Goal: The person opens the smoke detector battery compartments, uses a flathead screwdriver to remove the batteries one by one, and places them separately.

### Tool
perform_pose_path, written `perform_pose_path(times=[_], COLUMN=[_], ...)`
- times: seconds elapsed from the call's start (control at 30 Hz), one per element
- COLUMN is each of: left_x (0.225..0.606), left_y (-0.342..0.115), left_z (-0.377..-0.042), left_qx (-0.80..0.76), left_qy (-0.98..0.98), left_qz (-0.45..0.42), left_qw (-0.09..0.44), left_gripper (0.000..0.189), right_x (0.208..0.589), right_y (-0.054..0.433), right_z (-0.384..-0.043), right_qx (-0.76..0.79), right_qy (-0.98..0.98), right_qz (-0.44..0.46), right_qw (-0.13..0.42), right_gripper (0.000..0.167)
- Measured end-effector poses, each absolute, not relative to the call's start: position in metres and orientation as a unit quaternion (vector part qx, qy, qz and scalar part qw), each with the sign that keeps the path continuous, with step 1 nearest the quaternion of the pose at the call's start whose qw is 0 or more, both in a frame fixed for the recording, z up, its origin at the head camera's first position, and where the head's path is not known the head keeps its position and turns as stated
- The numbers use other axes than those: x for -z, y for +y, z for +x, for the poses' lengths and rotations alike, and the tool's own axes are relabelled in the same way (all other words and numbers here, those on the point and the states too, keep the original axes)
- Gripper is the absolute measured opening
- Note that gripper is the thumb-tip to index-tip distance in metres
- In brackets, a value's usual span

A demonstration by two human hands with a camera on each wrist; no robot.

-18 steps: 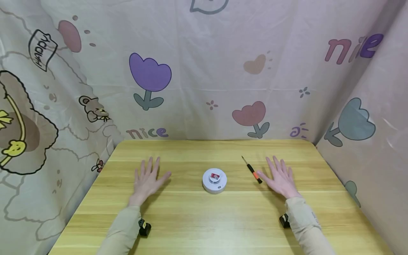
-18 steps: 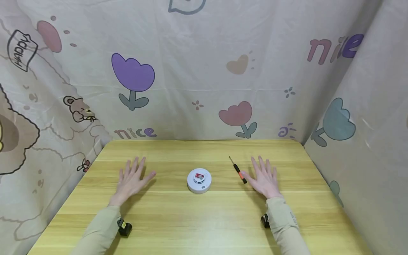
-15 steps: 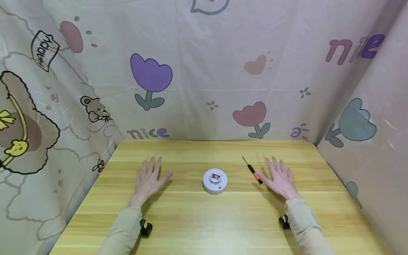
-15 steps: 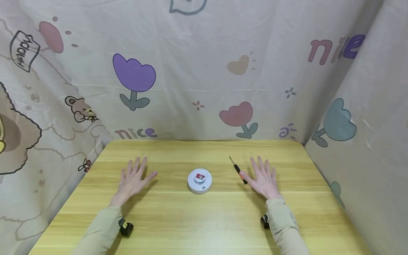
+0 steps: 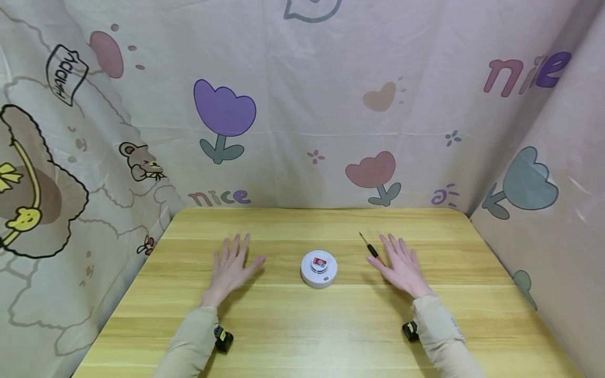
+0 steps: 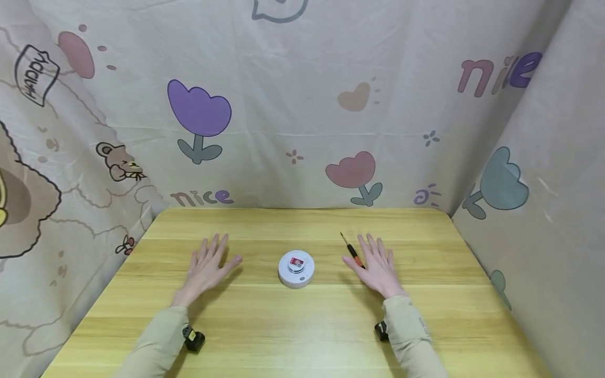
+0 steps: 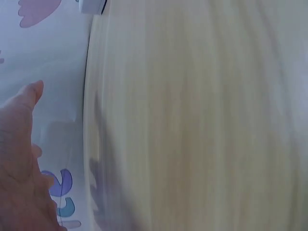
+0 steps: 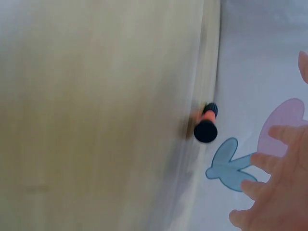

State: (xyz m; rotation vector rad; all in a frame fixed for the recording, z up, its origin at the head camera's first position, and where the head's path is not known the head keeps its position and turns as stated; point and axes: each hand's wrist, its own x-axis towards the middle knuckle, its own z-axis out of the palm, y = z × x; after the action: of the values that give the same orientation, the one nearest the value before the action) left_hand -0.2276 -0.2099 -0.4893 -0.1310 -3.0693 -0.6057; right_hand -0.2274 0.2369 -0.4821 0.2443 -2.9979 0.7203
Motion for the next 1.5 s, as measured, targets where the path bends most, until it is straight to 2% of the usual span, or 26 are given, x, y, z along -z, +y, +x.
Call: perform_pose_path(times=[0.23, 0.5, 1.0, 1.33, 1.5], left_x=[0.492, 0.495, 0.496, 0.499, 0.5], left_y=[-0.195, -0.18, -0.156, -0.145, -0.138], left_z=[-0.227, -0.226, -0.224, -0.222, -0.222], left_qx=[0.203, 0.228, 0.255, 0.286, 0.333], left_qy=[-0.978, -0.972, -0.963, -0.95, -0.933], left_qz=[-0.046, -0.059, -0.088, -0.123, -0.125], left_qw=[0.001, -0.001, -0.016, -0.035, -0.053], left_gripper=[0.091, 0.092, 0.094, 0.095, 0.103], right_x=[0.487, 0.487, 0.489, 0.491, 0.494], right_y=[0.223, 0.212, 0.193, 0.183, 0.178], right_z=[-0.227, -0.226, -0.226, -0.228, -0.233], right_qx=[-0.293, -0.385, -0.436, -0.459, -0.47], right_qy=[-0.951, -0.915, -0.884, -0.868, -0.857], right_qz=[0.096, 0.12, 0.157, 0.173, 0.2], right_qw=[0.027, 0.001, -0.063, -0.078, -0.076], right_gripper=[0.082, 0.079, 0.082, 0.09, 0.096])
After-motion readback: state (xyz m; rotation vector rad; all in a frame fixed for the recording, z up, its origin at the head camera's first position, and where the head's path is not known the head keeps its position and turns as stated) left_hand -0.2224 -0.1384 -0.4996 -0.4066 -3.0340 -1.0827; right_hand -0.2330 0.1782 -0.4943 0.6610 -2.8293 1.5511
